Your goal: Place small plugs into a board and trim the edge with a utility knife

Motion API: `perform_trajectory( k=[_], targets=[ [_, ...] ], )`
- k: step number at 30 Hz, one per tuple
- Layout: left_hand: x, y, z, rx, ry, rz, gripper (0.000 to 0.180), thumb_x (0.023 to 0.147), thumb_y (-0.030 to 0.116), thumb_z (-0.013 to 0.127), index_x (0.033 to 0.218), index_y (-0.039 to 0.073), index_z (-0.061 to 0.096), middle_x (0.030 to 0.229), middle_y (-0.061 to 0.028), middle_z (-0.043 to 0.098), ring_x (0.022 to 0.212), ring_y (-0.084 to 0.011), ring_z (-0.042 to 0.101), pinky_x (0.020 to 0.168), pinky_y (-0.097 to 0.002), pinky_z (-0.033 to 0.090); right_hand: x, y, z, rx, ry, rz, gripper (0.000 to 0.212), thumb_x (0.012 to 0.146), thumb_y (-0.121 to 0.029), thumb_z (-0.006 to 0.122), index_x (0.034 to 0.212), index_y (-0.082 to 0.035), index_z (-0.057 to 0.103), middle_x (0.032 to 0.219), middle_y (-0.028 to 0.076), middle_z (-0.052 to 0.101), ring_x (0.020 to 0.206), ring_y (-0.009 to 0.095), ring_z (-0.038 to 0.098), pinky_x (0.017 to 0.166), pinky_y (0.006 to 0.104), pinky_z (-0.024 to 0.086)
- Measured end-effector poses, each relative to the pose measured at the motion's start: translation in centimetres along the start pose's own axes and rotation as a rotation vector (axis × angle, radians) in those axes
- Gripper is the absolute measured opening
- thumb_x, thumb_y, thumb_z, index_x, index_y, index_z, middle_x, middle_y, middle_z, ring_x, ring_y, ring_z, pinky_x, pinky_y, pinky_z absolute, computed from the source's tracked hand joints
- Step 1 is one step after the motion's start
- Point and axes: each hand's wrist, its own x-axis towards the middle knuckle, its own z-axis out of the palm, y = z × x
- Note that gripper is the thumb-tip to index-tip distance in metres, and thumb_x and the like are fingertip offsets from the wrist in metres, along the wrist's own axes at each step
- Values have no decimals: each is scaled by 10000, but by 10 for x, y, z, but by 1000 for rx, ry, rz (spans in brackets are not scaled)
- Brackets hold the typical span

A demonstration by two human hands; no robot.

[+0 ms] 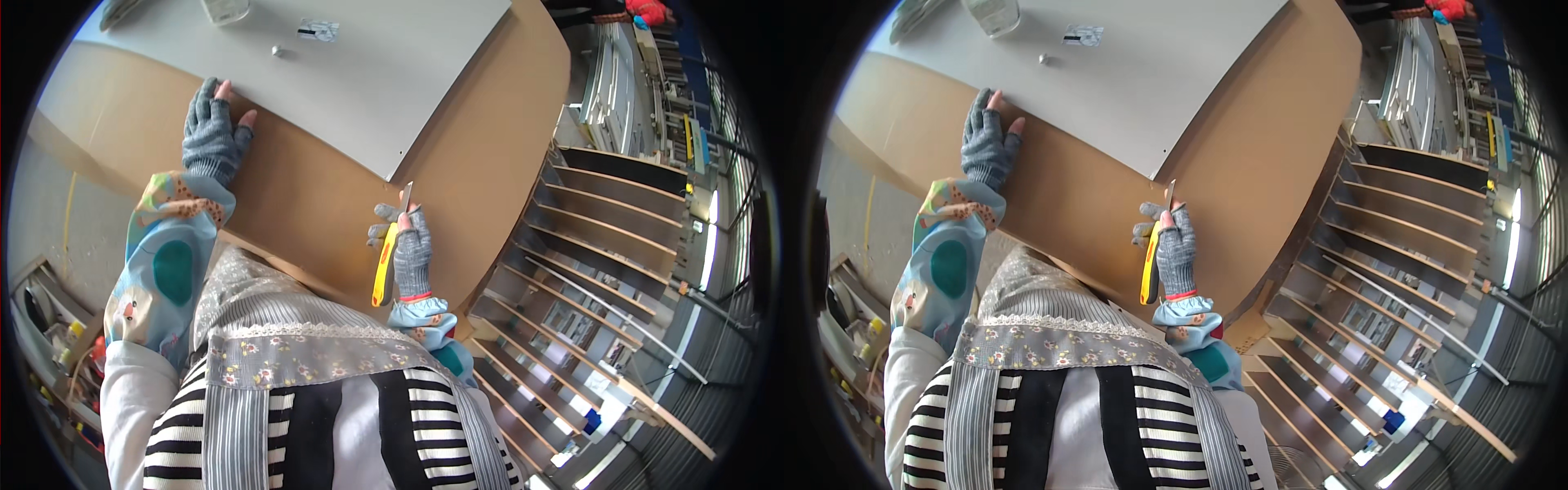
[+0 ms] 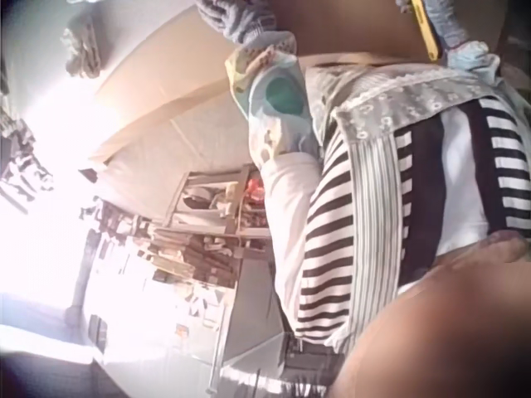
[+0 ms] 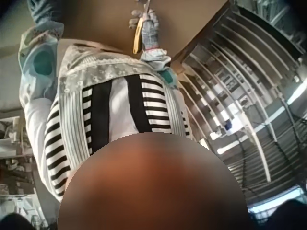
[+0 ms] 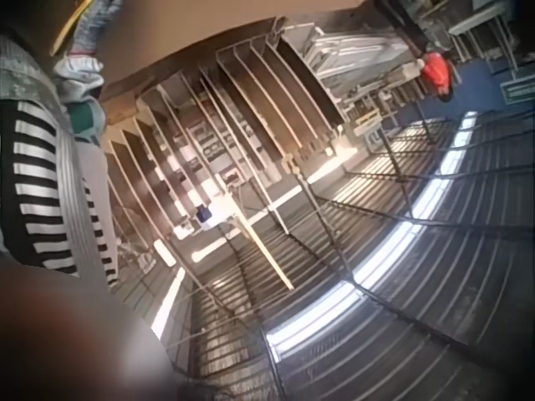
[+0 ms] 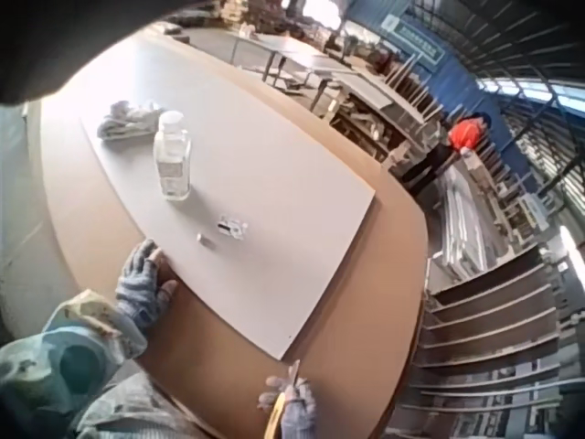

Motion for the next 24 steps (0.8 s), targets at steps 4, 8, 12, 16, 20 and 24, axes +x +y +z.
perform_trajectory(
  k=[4, 8, 12, 16, 20, 24],
  targets=[
    [7, -2, 11, 21, 23, -139, 601, 829, 399, 599, 1300, 74, 413, 1334, -183, 405, 1235, -357, 384, 1023, -433, 326, 2, -5, 11, -59, 124, 20, 397, 961, -191, 412, 1336, -71, 364, 953, 150, 604, 655, 198, 623, 548, 323, 545],
    [17, -21, 27, 112, 94, -243, 669, 842, 500, 525, 1318, 46, 403, 1358, -238, 362, 1255, -391, 343, 1051, -466, 268, -1, 1, 22, -123, 123, 81, 453, 960, -186, 423, 1387, -87, 311, 883, 105, 569, 596, 170, 578, 533, 301, 509],
    [29, -15, 30, 269, 88, -301, 723, 860, 562, 447, 1364, 55, 344, 1360, -279, 343, 1270, -425, 312, 1054, -493, 241, -4, 0, 29, -161, 167, 50, 486, 952, -185, 457, 1399, -76, 301, 896, 102, 579, 575, 147, 578, 509, 278, 500],
    [35, -5, 30, 283, 16, -293, 717, 866, 571, 428, 1364, 63, 347, 1354, -319, 317, 1274, -443, 295, 1055, -504, 227, -6, -5, 34, -238, 271, 52, 488, 955, -178, 443, 1408, -87, 288, 893, 95, 578, 573, 140, 575, 511, 275, 503],
    [36, 3, 32, 289, -15, -289, 722, 864, 576, 425, 1366, 63, 345, 1352, -331, 308, 1281, -444, 283, 1056, -505, 224, -5, -3, 26, -206, 278, 53, 482, 955, -174, 433, 1410, -103, 292, 885, 86, 579, 571, 134, 573, 515, 272, 509],
    [38, 3, 26, 299, -30, -301, 722, 863, 578, 425, 1366, 66, 346, 1353, -333, 304, 1283, -447, 276, 1055, -508, 223, -8, -7, 33, -184, 249, 26, 474, 957, -180, 431, 1409, -109, 302, 877, 82, 575, 585, 125, 567, 524, 267, 508]
  ],
)
